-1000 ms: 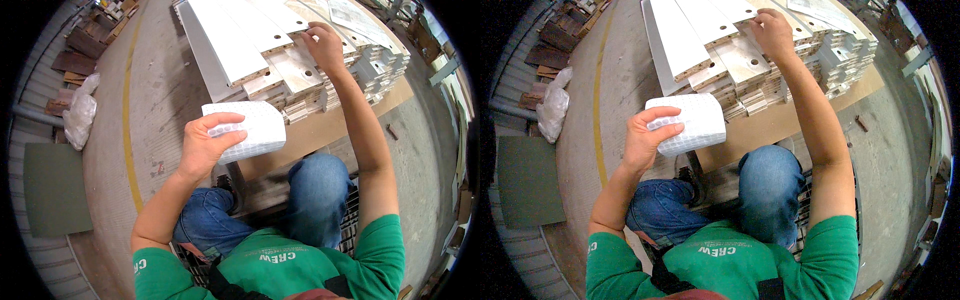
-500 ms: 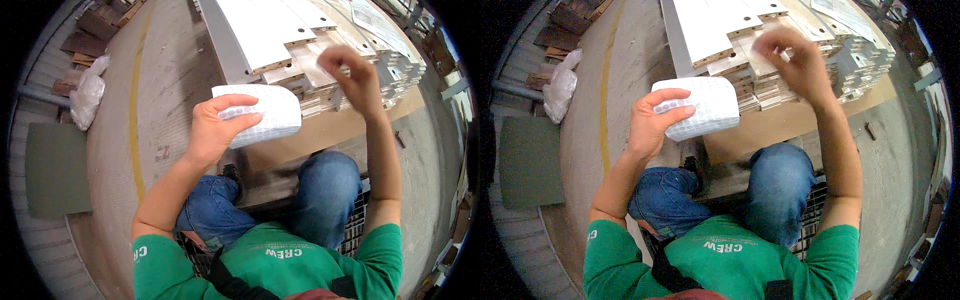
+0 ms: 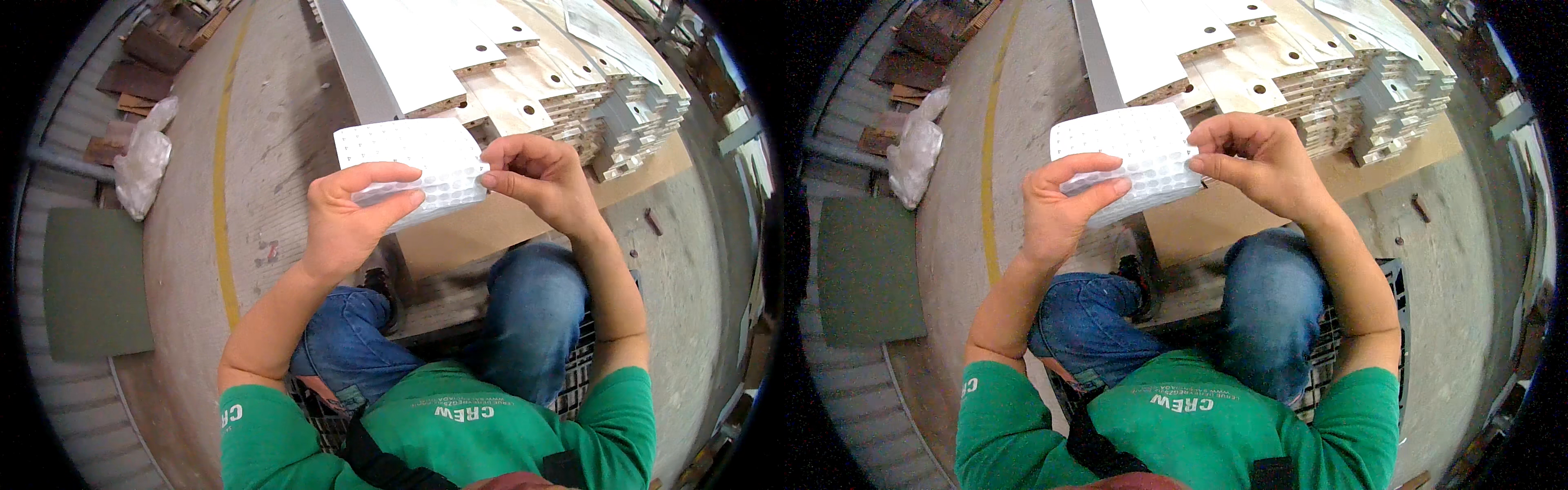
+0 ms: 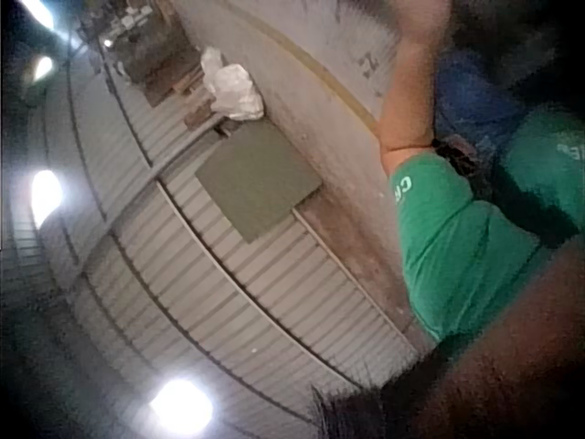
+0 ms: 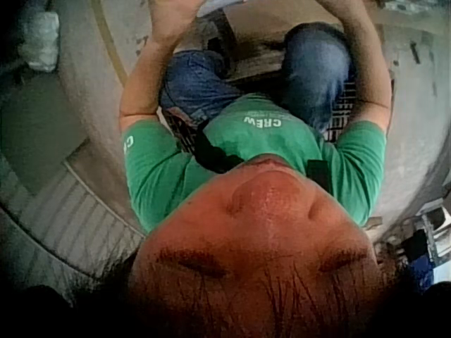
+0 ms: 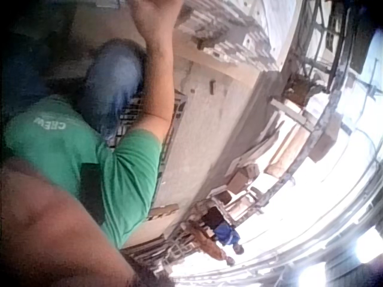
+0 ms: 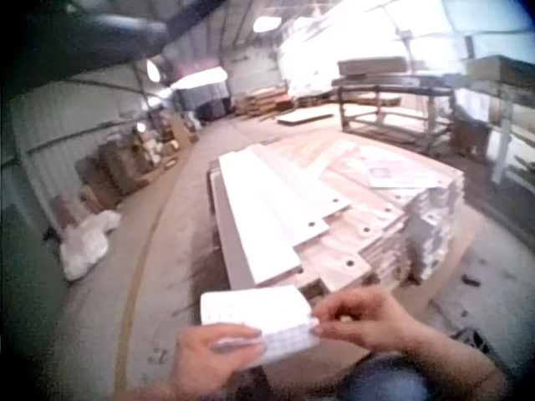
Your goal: The person sits on the floor in a workshop and applies small white labels to the edges of a stack of wooden planks. They peel individual labels from a sheet and press them onto the wood, repeating the process for multiple pieces.
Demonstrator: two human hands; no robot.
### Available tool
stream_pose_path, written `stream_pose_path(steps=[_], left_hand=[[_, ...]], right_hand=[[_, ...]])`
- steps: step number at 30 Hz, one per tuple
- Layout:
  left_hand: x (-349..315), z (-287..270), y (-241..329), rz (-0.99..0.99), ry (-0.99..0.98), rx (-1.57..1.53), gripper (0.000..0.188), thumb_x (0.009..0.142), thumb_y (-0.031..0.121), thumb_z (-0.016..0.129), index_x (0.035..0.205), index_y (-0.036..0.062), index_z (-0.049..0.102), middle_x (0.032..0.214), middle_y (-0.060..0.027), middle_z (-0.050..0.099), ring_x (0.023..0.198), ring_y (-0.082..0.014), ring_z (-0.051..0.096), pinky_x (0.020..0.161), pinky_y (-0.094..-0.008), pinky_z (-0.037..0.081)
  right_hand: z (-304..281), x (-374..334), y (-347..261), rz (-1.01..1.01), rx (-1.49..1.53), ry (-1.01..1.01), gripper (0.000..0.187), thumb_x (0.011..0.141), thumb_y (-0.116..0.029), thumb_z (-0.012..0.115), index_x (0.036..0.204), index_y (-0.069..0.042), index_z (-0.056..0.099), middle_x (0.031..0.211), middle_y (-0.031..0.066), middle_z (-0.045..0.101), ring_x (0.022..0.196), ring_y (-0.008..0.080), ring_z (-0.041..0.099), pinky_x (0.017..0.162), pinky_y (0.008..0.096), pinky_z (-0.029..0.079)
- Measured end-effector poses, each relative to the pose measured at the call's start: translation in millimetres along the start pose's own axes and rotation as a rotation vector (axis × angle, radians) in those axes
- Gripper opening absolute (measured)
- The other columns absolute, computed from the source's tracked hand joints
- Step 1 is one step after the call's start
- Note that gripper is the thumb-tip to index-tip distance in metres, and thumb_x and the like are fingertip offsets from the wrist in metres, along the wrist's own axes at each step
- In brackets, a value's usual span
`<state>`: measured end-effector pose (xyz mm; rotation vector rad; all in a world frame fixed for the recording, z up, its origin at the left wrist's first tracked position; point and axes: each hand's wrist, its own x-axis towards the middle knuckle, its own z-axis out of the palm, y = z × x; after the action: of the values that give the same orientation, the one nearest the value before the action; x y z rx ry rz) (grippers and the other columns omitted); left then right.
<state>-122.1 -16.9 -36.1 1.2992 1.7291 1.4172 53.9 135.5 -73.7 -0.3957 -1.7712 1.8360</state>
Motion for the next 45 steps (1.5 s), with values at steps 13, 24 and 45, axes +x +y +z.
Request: stream_pose_path(steps=[13, 24, 45], left_hand=[[2, 4, -9, 0.014, 0.008, -0.019, 0.021, 0.069, -0.002, 0.071, 0.089, 0.0028, 0.067, 0.086, -0.0062, 0.065, 0.078, -0.0116, 0.06, 0.068, -0.024, 0.049], [1, 5, -18, -0.175, 0.013, -0.271, 0.023, 0.069, -0.001, 0.069, 0.091, 0.0013, 0.067, 0.089, -0.0072, 0.065, 0.078, -0.0115, 0.06, 0.069, -0.0226, 0.05], [6, 5, -20, -0.234, 0.018, -0.364, 0.026, 0.069, -0.008, 0.067, 0.094, -0.0024, 0.063, 0.092, -0.0117, 0.063, 0.08, -0.0171, 0.063, 0.072, -0.0289, 0.053]], right_hand=[[0, 4, 13, -0.148, -0.201, 0.036, 0.011, 0.079, -0.007, 0.064, 0.089, -0.002, 0.063, 0.07, -0.0032, 0.056, 0.065, 0.0038, 0.05, 0.059, 0.0191, 0.042], [7, 2, 8, -0.704, -0.922, 0.156, 0.015, 0.071, -0.007, 0.067, 0.085, -0.006, 0.062, 0.075, 0.0069, 0.062, 0.064, 0.0225, 0.057, 0.056, 0.0305, 0.048], [-63, 85, 26, -0.709, -1.137, 0.409, 0.009, 0.075, -0.013, 0.064, 0.083, -0.009, 0.065, 0.105, 0.0105, 0.058, 0.101, 0.0282, 0.049, 0.083, 0.0387, 0.043]])
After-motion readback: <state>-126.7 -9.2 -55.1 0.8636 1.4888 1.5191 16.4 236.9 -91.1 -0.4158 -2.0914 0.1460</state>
